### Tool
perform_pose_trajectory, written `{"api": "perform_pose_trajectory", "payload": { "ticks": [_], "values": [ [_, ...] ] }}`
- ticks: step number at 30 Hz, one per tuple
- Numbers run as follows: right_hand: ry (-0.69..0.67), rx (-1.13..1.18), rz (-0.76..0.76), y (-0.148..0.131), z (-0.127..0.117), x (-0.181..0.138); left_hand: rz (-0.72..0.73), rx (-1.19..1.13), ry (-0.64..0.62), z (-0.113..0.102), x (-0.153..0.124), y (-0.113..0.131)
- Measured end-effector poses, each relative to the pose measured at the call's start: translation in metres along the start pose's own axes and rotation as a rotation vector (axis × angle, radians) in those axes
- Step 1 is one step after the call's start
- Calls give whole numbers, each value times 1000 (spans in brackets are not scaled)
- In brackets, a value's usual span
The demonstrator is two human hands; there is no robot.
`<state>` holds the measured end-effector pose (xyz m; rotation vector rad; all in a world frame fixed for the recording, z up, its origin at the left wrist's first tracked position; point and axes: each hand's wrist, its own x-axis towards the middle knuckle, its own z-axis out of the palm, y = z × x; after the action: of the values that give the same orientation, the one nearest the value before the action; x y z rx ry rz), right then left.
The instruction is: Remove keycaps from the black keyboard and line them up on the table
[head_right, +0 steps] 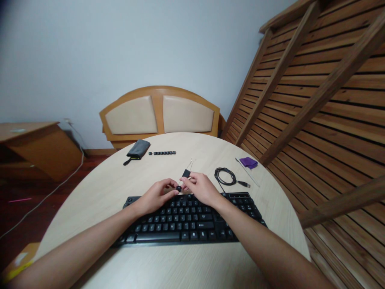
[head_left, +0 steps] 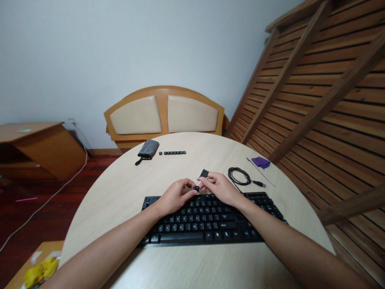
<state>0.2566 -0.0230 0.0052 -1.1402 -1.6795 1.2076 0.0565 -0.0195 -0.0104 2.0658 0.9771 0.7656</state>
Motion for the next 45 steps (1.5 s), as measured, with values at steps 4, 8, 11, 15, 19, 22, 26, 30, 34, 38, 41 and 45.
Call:
{"api": "perform_pose_trajectory", "payload": {
  "ticks": [4,8,11,15,19,22,26,30,34,38,41,45],
  "values": [
    [2,-31,-28,-6,0,-1,11,-54,13,0,0,0],
    [21,-48,-14,-8,0,-1,22,-94,22,0,0,-1],
    [20,-19,-5,-8,0,-1,40,-95,48,-1,-1,1],
    [8,49,8,-7,0,0,93,-55,71,-2,-2,4],
    [-2,54,17,-4,0,0,121,9,65,-3,-3,6],
    [-8,53,43,-1,-1,1,143,2,61,-3,-3,6],
    [-19,78,73,2,-1,1,149,1,46,-3,-3,5],
    [-21,78,51,2,-1,1,163,24,48,-3,-3,2],
    [-31,111,61,1,0,0,169,57,52,-3,-3,1],
    [-25,111,59,-2,1,0,164,62,54,-3,-4,2],
    [-20,101,65,-3,1,-1,169,58,53,-3,-3,3],
    [-20,100,63,-3,0,-1,179,60,45,-4,-2,3]
  ]
}}
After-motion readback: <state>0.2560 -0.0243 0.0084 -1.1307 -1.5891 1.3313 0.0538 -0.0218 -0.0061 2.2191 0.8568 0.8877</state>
